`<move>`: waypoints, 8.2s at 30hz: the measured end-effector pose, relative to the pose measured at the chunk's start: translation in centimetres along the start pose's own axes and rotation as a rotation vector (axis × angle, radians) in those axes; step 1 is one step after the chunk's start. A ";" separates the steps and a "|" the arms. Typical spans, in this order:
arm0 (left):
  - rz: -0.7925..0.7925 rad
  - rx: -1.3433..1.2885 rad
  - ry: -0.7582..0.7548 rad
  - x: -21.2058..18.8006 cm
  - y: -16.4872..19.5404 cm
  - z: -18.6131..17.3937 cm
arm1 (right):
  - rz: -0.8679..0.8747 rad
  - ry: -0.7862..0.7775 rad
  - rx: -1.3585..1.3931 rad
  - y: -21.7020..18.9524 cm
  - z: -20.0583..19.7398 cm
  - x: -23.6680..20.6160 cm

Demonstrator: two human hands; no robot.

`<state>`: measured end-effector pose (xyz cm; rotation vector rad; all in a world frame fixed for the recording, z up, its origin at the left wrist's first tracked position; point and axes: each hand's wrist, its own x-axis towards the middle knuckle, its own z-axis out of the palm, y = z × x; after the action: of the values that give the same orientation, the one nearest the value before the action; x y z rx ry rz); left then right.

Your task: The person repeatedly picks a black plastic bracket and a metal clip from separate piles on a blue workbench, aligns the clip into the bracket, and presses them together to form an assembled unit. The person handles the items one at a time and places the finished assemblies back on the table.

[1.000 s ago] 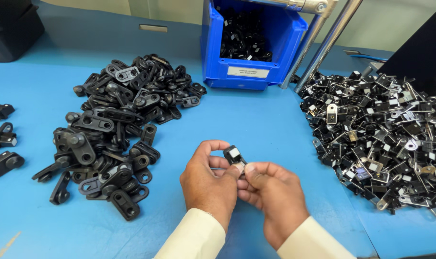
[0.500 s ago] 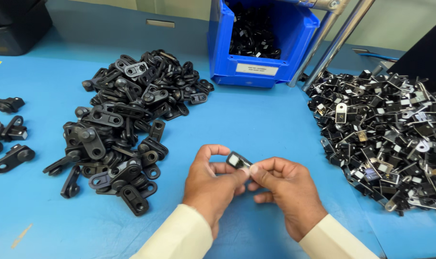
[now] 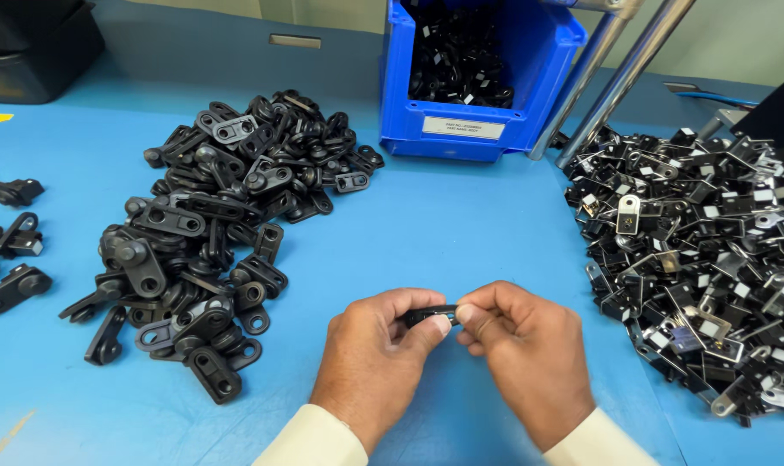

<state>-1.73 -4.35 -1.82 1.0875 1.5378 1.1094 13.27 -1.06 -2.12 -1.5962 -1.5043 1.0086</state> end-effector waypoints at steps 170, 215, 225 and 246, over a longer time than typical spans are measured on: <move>0.681 1.175 0.509 13.6 7.6 -12.8 | -0.509 0.201 -1.549 4.1 -12.8 21.9; -0.016 0.550 -0.013 1.7 2.0 1.0 | -0.304 -0.030 -0.069 2.0 -0.3 0.8; -0.093 0.559 -0.014 1.7 2.0 1.9 | -0.124 -0.018 -0.066 2.2 -0.4 0.2; -0.150 0.552 -0.269 2.9 3.3 0.7 | -0.520 -0.088 -0.369 2.5 -1.1 0.8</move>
<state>-1.17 -0.73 0.76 1.3914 1.7138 0.4143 15.40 -0.43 -3.94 -1.2879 -2.1146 0.5324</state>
